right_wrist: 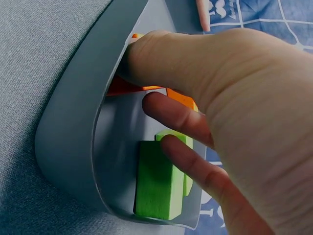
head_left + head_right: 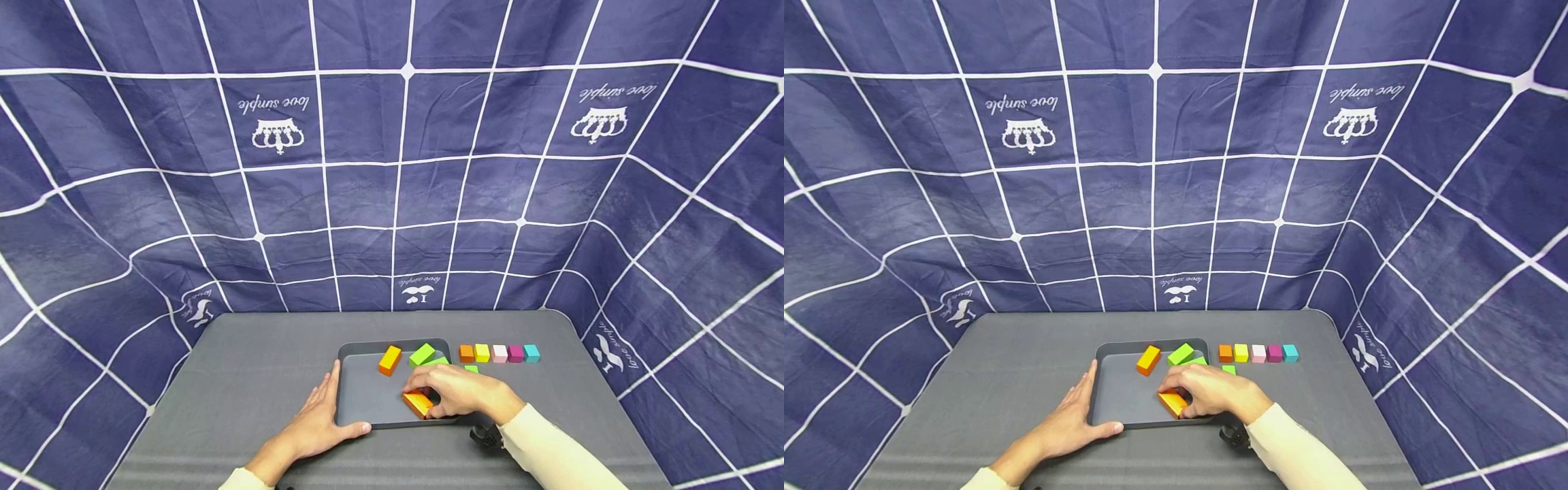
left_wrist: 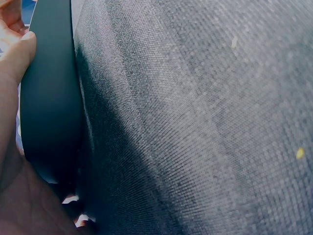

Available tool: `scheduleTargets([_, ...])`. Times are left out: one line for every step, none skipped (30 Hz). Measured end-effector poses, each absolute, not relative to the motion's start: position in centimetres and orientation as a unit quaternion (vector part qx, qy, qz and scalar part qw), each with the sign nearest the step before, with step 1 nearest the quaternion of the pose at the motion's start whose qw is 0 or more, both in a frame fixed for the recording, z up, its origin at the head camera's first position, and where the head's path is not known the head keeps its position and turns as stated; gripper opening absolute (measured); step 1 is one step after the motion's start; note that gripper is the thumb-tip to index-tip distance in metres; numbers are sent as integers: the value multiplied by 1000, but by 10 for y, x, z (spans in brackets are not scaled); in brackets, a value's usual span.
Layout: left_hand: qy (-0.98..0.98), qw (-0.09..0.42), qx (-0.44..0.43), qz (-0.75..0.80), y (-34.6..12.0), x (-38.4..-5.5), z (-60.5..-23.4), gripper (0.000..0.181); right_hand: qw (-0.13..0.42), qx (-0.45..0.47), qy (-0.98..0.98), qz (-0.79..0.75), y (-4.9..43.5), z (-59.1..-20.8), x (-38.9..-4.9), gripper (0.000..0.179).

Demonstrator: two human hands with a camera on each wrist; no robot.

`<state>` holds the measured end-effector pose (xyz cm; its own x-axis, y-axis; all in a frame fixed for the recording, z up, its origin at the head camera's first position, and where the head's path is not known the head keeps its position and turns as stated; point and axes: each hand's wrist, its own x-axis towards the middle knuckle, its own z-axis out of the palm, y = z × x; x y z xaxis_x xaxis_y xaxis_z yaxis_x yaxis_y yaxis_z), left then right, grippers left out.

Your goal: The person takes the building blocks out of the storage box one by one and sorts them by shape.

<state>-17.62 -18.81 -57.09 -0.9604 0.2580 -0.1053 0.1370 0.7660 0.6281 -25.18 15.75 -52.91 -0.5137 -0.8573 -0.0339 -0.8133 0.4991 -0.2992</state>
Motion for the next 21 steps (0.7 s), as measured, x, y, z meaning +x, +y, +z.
scheduleTargets([935,93,106,326,-188,-176,-571,152,88,-483,862,-124,158,-529,-251,59])
scheduleTargets([935,93,106,326,-188,-176,-571,152,86,-482,863,-124,158,-528,-251,59])
scheduleTargets([935,93,106,326,-188,-176,-571,151,85,-479,865,-124,159,-528,-250,59])
scheduleTargets([934,93,107,327,-188,-177,-571,151,83,-477,866,-124,160,-527,-250,60])
scheduleTargets([934,93,107,327,-189,-177,-571,151,80,-476,867,-123,161,-527,-250,60])
scheduleTargets([934,94,107,327,-189,-177,-572,151,79,-472,869,-124,162,-527,-249,60])
scheduleTargets([934,95,108,328,-189,-177,-572,151,77,-470,870,-127,163,-526,-249,59])
scheduleTargets([934,95,108,328,-189,-177,-572,151,73,-468,871,-127,164,-526,-248,59])
scheduleTargets([933,95,108,329,-189,-177,-572,151,69,-467,872,-129,165,-526,-248,58])
scheduleTargets([934,96,108,328,-189,-177,-572,151,64,-467,872,-131,166,-525,-247,58])
scheduleTargets([934,96,107,328,-189,-177,-572,151,58,-466,873,-131,167,-525,-247,58])
scheduleTargets([934,96,107,328,-189,-177,-572,152,52,-464,875,-131,168,-525,-246,57])
scheduleTargets([934,96,107,327,-189,-177,-573,152,46,-463,876,-131,169,-524,-246,58])
scheduleTargets([934,96,107,327,-189,-177,-573,152,39,-461,877,-129,170,-524,-246,58])
scheduleTargets([934,96,107,326,-189,-177,-573,152,34,-458,879,-129,171,-524,-246,58])
scheduleTargets([935,96,107,325,-189,-177,-573,152,30,-455,881,-128,171,-523,-246,59])
scheduleTargets([935,95,107,325,-189,-177,-573,152,27,-450,883,-127,172,-523,-246,60])
scheduleTargets([935,94,106,324,-189,-178,-573,153,25,-445,886,-128,173,-523,-246,60])
scheduleTargets([935,95,106,324,-189,-178,-573,153,23,-441,888,-128,174,-523,-245,61])
scheduleTargets([936,94,106,324,-189,-178,-573,153,22,-437,890,-130,175,-523,-245,61])
scheduleTargets([936,94,106,323,-189,-178,-573,153,22,-433,891,-132,176,-522,-245,61])
